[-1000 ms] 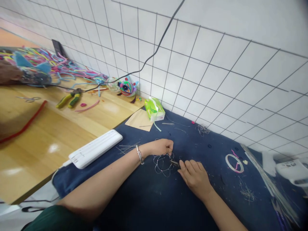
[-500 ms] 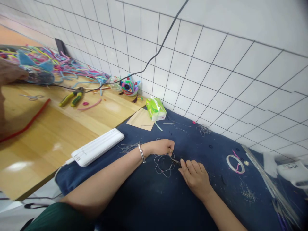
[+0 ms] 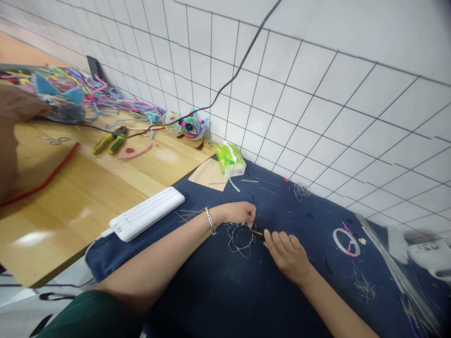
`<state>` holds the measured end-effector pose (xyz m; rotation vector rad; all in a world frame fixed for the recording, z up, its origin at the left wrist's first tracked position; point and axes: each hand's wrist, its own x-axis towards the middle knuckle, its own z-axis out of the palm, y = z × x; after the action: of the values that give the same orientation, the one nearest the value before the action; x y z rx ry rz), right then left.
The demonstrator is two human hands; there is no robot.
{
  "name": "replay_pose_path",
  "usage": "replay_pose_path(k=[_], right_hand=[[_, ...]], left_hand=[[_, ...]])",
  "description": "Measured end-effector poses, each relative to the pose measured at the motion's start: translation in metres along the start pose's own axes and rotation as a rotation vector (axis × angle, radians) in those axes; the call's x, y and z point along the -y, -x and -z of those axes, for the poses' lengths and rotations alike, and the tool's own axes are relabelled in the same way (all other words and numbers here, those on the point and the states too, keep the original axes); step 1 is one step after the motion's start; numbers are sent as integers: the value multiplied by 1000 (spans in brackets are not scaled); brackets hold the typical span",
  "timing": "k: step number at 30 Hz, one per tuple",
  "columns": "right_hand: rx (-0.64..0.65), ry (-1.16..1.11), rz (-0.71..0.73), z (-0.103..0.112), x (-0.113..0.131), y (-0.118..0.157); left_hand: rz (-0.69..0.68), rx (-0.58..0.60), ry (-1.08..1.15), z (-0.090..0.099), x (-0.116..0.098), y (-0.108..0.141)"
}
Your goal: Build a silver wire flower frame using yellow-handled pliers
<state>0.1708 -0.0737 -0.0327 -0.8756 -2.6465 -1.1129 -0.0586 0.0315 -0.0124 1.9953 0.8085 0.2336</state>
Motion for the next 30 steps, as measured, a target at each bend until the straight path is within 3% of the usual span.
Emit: replay_pose_path(k=[20,30], right_hand=[[23,-56,206,16,-28,-20],[18,-102,131,11,-23,-15]], left_hand=[[39,5,35,1,4,-2],[46,-72,-20,-4,4,-3]])
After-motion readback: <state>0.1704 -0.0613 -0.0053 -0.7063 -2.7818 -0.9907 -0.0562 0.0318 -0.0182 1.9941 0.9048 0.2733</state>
